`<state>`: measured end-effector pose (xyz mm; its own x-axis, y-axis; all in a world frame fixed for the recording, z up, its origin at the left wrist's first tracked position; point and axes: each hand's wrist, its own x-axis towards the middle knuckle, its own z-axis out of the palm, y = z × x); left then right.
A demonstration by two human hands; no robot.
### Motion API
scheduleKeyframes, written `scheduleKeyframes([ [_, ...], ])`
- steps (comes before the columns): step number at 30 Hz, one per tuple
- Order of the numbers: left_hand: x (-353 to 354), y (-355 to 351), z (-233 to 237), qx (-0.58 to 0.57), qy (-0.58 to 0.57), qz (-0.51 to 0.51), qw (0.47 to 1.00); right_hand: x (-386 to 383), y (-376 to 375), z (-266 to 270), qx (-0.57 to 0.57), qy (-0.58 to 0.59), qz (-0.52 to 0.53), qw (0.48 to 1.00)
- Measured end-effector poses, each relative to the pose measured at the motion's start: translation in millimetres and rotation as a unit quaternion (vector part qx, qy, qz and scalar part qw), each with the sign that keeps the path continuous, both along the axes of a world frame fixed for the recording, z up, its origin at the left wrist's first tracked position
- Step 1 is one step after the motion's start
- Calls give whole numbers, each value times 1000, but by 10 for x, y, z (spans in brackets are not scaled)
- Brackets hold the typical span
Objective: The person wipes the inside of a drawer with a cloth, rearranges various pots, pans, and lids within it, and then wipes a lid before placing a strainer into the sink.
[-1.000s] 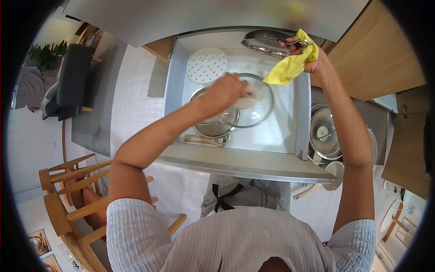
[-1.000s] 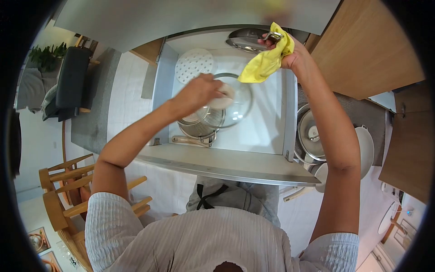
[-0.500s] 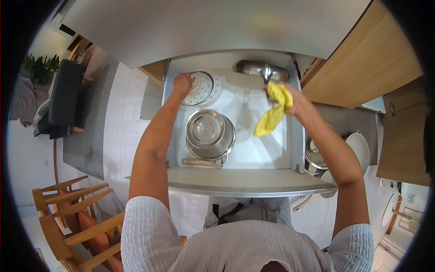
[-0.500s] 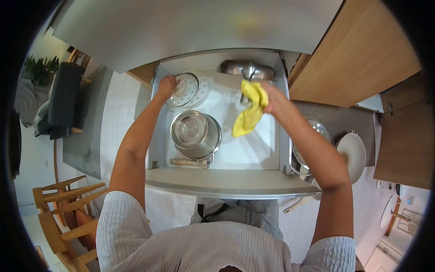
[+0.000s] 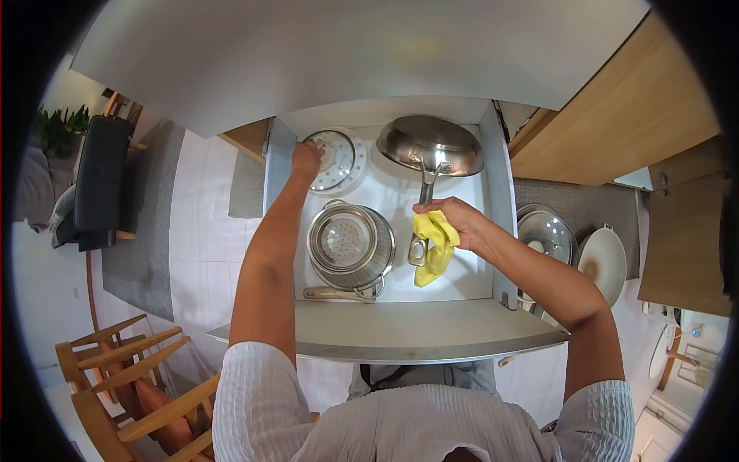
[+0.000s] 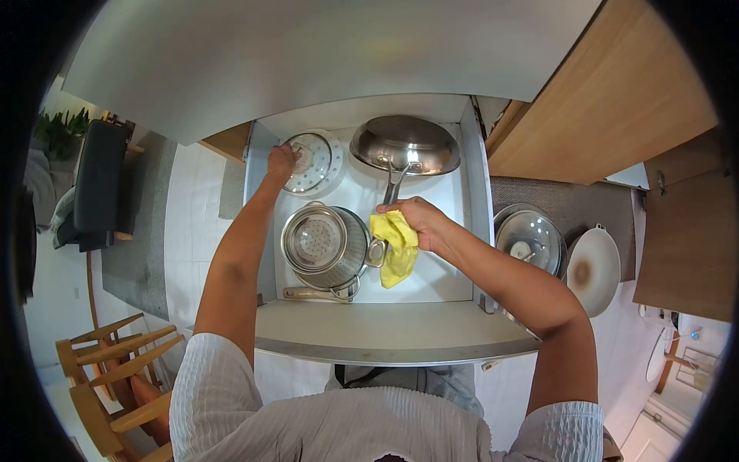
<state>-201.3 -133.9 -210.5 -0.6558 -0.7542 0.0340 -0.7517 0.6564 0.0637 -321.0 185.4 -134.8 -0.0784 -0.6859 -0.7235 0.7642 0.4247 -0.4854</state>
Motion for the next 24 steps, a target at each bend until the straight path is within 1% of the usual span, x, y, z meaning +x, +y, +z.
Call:
scheduleKeyframes([
  [1, -31, 61, 8, 2, 0, -5, 1000, 20, -12, -36, -2, -2, -1, 1000],
  [2, -36, 158, -6, -103, 46, -41, 993, 37, -21, -58, 1, -3, -7, 1000],
  [3, -59, 320, 64, -206, 92, -79, 971, 65, -37, -63, 4, 2, -4, 1000],
  [4, -155, 544, 268, 53, 64, -65, 994, 82, -51, -63, 6, 7, -3, 1000],
  [5, -240, 810, 402, 309, 24, -46, 950, 112, -63, -48, 10, 6, -13, 1000],
  [6, -249, 1054, 314, 561, 109, 5, 820, 153, -95, 0, 6, 25, -2, 1000],
  [7, -312, 1406, 505, 668, 136, 68, 728, 199, -127, 49, 2, 44, 10, 999],
  [8, -406, 1583, 563, 765, 151, 89, 620, 226, -136, 73, -3, 63, 23, 998],
  [9, -508, 1754, 645, 753, 176, 125, 621, 265, -127, 19, -1, 63, 15, 998],
  [10, -589, 1847, 664, 739, 204, 159, 622, 309, -116, -59, -39, 98, 45, 993],
  [11, -628, 1798, 629, 741, 200, 152, 623, 305, -103, -136, -77, 135, 74, 985],
  [12, -638, 1733, 625, 731, 205, 136, 636, 265, -41, -162, -76, 135, 68, 986],
  [13, -665, 1704, 605, 722, 210, 119, 649, 194, 54, -185, -102, 340, 199, 913],
  [14, -670, 1693, 577, 662, 239, 125, 699, 112, 138, -202, -120, 523, 320, 781],
  [15, -649, 1658, 642, 664, 231, 120, 701, 86, 226, -246, -108, 553, 283, 776],
  [16, -627, 1593, 724, 667, 223, 113, 702, 33, 320, -395, -104, 555, 280, 777],
  [18, -528, 1576, 866, 646, 207, 121, 725, -43, 488, -835, -110, 697, 276, 653],
  [19, -455, 1533, 942, 651, 204, 117, 721, -86, 581, -1139, -145, 676, 360, 626],
  [20, -363, 1507, 1023, 657, 201, 114, 718, -181, 627, -1387, -142, 679, 358, 626],
  [21, -276, 1543, 1158, 644, 208, 119, 726, -288, 644, -1622, -203, 751, 409, 478],
  [22, -181, 1582, 1324, 630, 215, 125, 736, -378, 594, -1853, -257, 798, 446, 313],
  [23, -84, 1587, 1477, 631, 208, 134, 735, -470, 361, -2071, -249, 823, 411, 303],
  [24, 33, 1610, 1604, 633, 199, 148, 733, -586, 125, -2075, -236, 828, 401, 313],
])
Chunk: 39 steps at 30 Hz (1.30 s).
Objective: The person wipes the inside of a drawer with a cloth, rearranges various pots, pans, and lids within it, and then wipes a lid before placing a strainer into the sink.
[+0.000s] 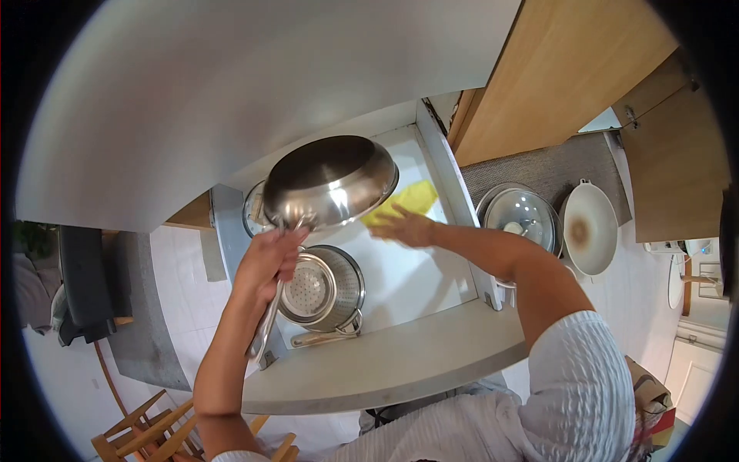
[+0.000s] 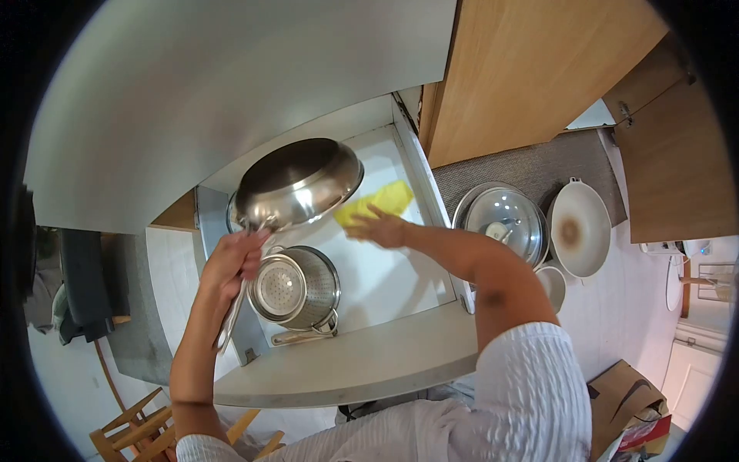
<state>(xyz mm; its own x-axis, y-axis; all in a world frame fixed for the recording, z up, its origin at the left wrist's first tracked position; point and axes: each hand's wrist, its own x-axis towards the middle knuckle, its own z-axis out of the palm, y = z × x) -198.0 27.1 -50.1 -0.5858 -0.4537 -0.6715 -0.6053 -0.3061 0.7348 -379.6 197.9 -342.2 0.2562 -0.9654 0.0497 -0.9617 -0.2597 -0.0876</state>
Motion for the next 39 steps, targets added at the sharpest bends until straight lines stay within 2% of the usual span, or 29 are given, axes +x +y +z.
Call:
scheduleKeyframes([
  [1, 103, 29, 108, 10, -5, 16, 1000, -86, -254, 17, -11, -18, -72, 997],
  [2, 196, 61, 195, 20, -9, 31, 999, -224, -516, 16, 44, -55, -124, 990],
  [5, 466, 166, 343, 23, -9, 58, 998, -567, -1024, 147, 72, 0, -245, 967],
  [6, 534, 218, 394, 35, -6, 79, 996, -686, -1088, 123, -8, 1, -305, 952],
  [7, 598, 254, 418, 48, -6, 99, 994, -832, -1186, 136, 45, 28, -365, 930],
  [9, 756, 300, 415, 51, 6, 122, 991, -961, -1103, 197, 59, 84, -373, 922],
  [10, 827, 325, 414, 54, 24, 142, 988, -1025, -1090, 72, 65, 117, -410, 902],
  [11, 871, 353, 422, 42, 21, 151, 987, -1083, -1067, -40, 68, 92, -513, 851],
  [12, 914, 356, 405, 47, 23, 153, 987, -1202, -1024, -10, 71, 97, -511, 851],
  [14, 1039, 362, 389, 39, 37, 166, 985, -1216, -862, -6, 95, 304, -377, 870],
  [17, 1157, 313, 368, 36, 53, 173, 983, -778, -507, 360, 162, 309, -326, 878],
  [18, 1188, 292, 363, 32, 61, 160, 985, -596, -323, 257, 179, 305, -321, 879],
  [20, 1180, 313, 401, -4, 67, 143, 988, -464, 55, 128, 107, 280, -276, 913],
  [21, 1213, 329, 416, 6, 62, 140, 988, -232, 291, 404, 143, 244, -241, 928],
  [23, 1201, 328, 418, -9, 99, 121, 988, 68, 700, 345, 175, 224, -201, 937],
  [24, 1229, 332, 419, -8, 103, 125, 987, 274, 841, 661, 259, 158, -170, 938],
  [25, 1251, 335, 416, 0, 115, 112, 987, 378, 984, 607, 337, 89, -145, 926],
  [26, 1246, 339, 411, 6, 132, 100, 986, 532, 1167, 597, 355, 52, -153, 921],
  [27, 1244, 354, 413, 1, 132, 105, 986, 595, 1320, 441, 359, 65, -44, 930],
  [29, 1245, 353, 401, -4, 142, 102, 985, 718, 1427, 535, 471, -57, -102, 875],
  [30, 1257, 351, 393, -8, 144, 96, 985, 663, 1414, 478, 467, -48, -100, 877],
  [32, 1282, 336, 378, -15, 158, 94, 983, 471, 1290, 328, 558, -85, -9, 826],
  [33, 1291, 316, 361, -12, 165, 99, 981, 473, 1199, 499, 551, -78, -11, 831],
  [35, 1300, 275, 337, -9, 178, 112, 978, 511, 1028, 1028, 669, -92, -24, 737],
  [36, 1312, 263, 327, -12, 183, 109, 977, 482, 1052, 1146, 666, -91, -28, 740],
  [38, 1313, 237, 308, -29, 186, 123, 974, 320, 1180, 1319, 686, -245, -94, 678],
  [39, 1313, 229, 312, -30, 189, 122, 974, 200, 1223, 1498, 711, -308, -115, 621],
])
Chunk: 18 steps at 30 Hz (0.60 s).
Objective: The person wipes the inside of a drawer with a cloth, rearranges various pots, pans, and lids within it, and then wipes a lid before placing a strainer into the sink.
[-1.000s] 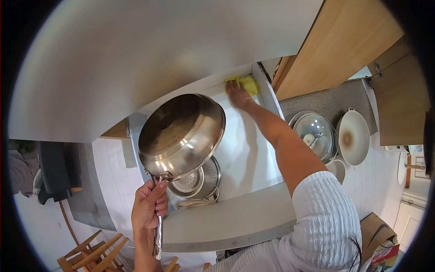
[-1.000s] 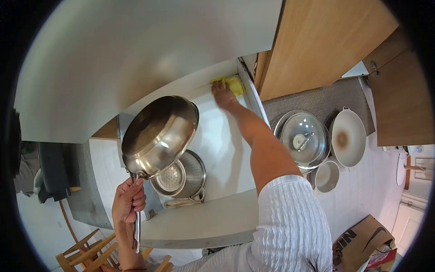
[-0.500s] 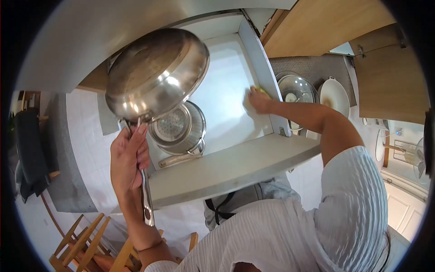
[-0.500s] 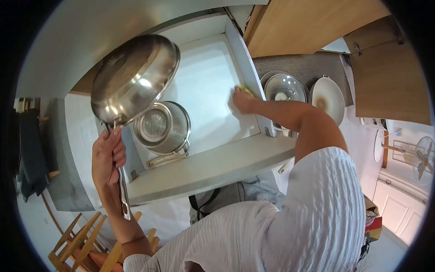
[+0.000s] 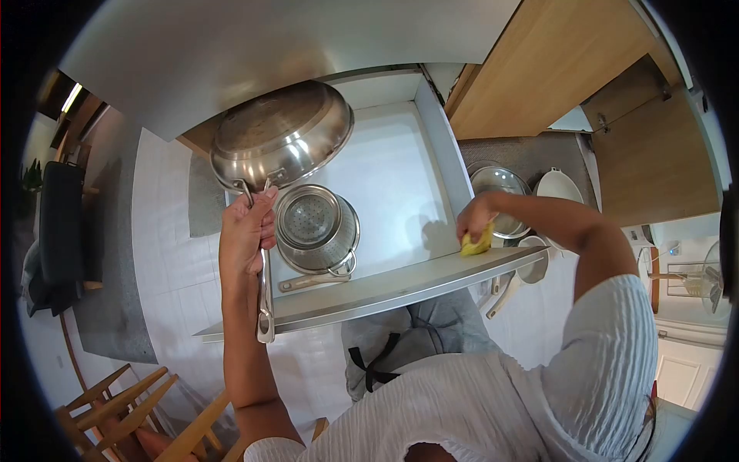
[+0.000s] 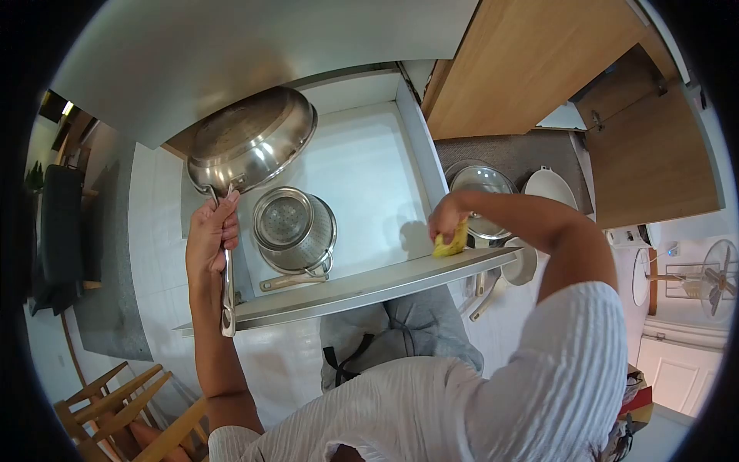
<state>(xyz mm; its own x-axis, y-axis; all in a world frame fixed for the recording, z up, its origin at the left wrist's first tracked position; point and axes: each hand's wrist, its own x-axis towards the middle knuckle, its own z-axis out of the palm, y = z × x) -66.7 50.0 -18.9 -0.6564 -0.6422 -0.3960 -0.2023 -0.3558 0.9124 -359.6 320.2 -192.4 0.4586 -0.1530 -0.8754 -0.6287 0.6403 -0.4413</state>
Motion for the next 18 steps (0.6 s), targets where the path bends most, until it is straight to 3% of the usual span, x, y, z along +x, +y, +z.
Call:
scheduleKeyframes([
  [2, -1, -11, 0, -14, -2, 22, 1000, -325, 101, 366, -23, -8, 91, 996],
  [4, 1, -16, 37, -13, -1, 23, 1000, -592, 104, 907, -165, 143, 159, 963],
  [6, 0, 10, 37, -7, -1, 25, 1000, -1140, 146, 912, -308, 292, 125, 897],
  [7, -4, 18, 32, -9, -6, 28, 1000, -1370, 191, 780, -309, 292, 131, 896],
  [8, -3, 10, 37, -14, -11, 32, 999, -1577, 210, 545, -481, 416, -35, 771],
  [9, 11, 9, 32, -15, -12, 35, 999, -1683, 202, 362, -610, 501, -201, 580],
  [10, 23, 20, 14, -18, -15, 32, 999, -1673, 164, 315, -611, 500, -200, 581],
  [11, 13, 4, 4, -25, -17, 28, 999, -1656, 109, 244, -487, 567, -27, 664],
  [12, -3, -23, 24, -30, -15, 27, 999, -1626, 31, 168, -336, 602, 145, 709],
  [13, -13, -17, 52, -11, -30, 25, 999, -1626, -46, 24, -473, 590, 99, 647],
  [14, -5, -3, 74, 10, -52, 20, 998, -1374, -313, 150, -534, 540, -61, 647],
  [15, -3, 12, 93, 10, -55, 22, 998, -1048, -678, 429, -446, 519, -124, 719],
  [16, -25, 18, 114, 8, -62, 25, 998, -841, -962, 476, -545, 486, -43, 681],
  [18, -45, 19, 100, 13, -68, 28, 997, -591, -1547, 124, -683, 338, -69, 644],
])
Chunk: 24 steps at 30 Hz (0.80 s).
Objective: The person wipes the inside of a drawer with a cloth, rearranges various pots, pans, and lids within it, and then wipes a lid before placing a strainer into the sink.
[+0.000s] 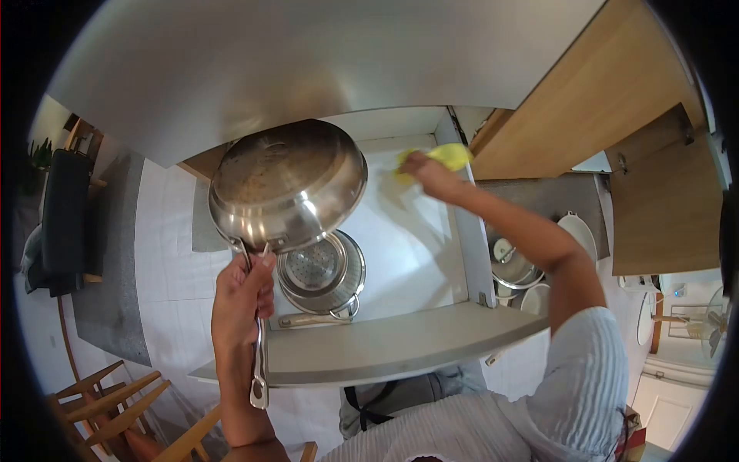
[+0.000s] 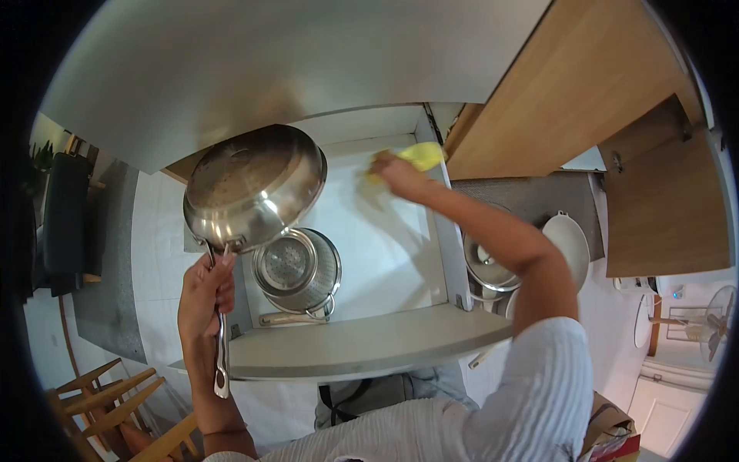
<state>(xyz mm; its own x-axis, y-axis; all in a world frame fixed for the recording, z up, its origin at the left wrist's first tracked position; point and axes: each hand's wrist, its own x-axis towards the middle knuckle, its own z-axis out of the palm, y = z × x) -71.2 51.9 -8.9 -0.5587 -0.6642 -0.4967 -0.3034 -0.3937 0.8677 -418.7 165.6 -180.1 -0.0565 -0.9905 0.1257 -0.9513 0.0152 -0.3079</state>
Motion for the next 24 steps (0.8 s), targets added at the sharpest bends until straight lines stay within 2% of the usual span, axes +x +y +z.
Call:
scheduleKeyframes([
  [1, -5, -2, 0, -5, 1, 3, 1000, 110, -301, -241, -64, 29, 52, 996],
  [3, -20, -6, 12, 11, -12, 5, 1000, 290, -896, -622, -60, -32, 42, 997],
  [4, -22, -15, 16, 22, -16, 14, 1000, 294, -1163, -1073, -62, -32, 43, 997],
  [5, -27, -19, 30, 18, -14, 16, 1000, 236, -1459, -1619, -143, -240, 27, 960],
  [6, -30, -25, 54, 41, -26, 32, 998, 168, -1674, -1893, -217, -437, 11, 873],
  [7, -39, -29, 73, 68, -39, 48, 996, 110, -1718, -1750, -219, -438, 14, 872],
  [8, -51, -31, 91, 79, -34, 51, 995, 39, -1671, -1625, -174, -156, -44, 971],
  [9, -65, -24, 95, 84, -38, 53, 994, -25, -1559, -1503, -108, 141, -96, 979],
  [11, -71, -23, 72, 61, -28, 64, 996, -266, -1381, -1503, -21, 58, -128, 990],
  [13, -80, -29, 56, 58, -31, 66, 996, -465, -1192, -1588, -12, 36, -192, 981],
  [15, -78, -23, 37, 53, -34, 67, 996, -667, -1035, -1809, -17, 161, -248, 955],
  [17, -69, -29, 38, 48, -36, 66, 996, -820, -838, -1452, 204, 216, -328, 897],
  [19, -72, -46, 56, 45, -40, 71, 996, -984, -727, -1411, 185, 295, -299, 889],
  [21, -52, -31, 37, 45, -49, 68, 995, -1054, -779, -1246, 281, 316, -216, 880],
  [23, -56, -16, 11, 27, -47, 61, 997, -1015, -757, -1056, 340, 192, -193, 900],
  [24, -37, -23, -16, 25, -37, 50, 998, -870, -593, -1091, 355, 183, -194, 896],
])
